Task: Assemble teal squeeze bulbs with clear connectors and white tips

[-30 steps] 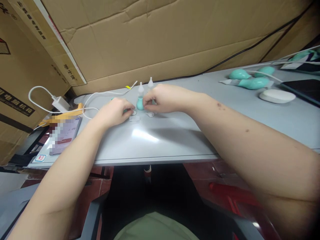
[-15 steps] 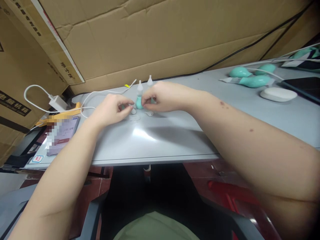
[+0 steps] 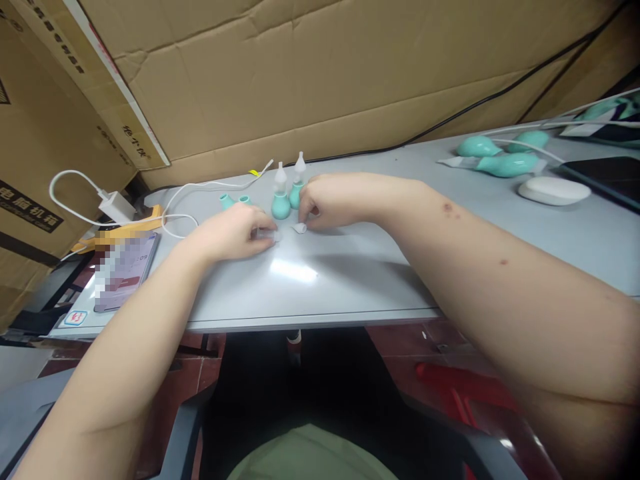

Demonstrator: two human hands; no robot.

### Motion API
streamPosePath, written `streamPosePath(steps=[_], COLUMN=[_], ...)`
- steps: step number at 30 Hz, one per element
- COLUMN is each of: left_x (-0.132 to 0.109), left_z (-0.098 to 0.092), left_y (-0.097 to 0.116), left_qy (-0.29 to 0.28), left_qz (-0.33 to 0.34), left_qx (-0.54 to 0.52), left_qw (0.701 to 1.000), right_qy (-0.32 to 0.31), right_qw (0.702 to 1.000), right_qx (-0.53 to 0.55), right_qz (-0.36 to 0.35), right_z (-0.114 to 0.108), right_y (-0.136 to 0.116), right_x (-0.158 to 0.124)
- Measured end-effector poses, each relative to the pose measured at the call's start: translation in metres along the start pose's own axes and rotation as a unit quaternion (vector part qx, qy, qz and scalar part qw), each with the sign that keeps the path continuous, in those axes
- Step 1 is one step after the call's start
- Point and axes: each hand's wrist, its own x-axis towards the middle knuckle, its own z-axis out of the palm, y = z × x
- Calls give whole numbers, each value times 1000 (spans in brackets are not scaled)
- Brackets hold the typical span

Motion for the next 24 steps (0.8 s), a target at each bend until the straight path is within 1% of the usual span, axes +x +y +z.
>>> streamPosePath(steps=[1, 2, 3, 5, 7, 10, 13, 15, 17, 21, 24], left_x=[-1, -1, -2, -4, -5, -5, -4, -3, -2, 0, 0], left_z=[-1, -2, -2, -2, -1, 0, -1, -1, -1, 3, 5], left_y=[0, 0, 0, -2, -5, -7, -7, -7, -7, -12, -15], left_qy=[5, 11, 16, 31, 55, 78, 71, 71, 78, 99, 116], left_qz=[-7, -17, -30, -54, -63, -60, -72, -81, -74, -52, -55], left_qx=[-19, -40, -63, -109, -143, -180, -215, -239, -257, -260, -272], left_qw=[1000, 999, 997, 992, 986, 979, 971, 965, 960, 959, 954], right_qy=[-20, -26, -36, -35, -27, -31, -48, -43, -41, -32, -45], right_qw=[1000, 999, 998, 999, 999, 998, 997, 997, 996, 996, 995], right_qx=[-6, -12, -12, -10, -9, -13, -24, -32, -35, -39, -48], right_qz=[17, 38, 42, 39, 37, 44, 51, 60, 65, 70, 71], right_z=[-2, -3, -4, -4, -4, -3, -5, -6, -5, -4, -5], right_y=[-4, -7, -9, -11, -9, -8, -10, -13, -16, -18, -18], right_x=[-1, -1, -2, -1, 0, 1, 1, 0, -1, 0, 2])
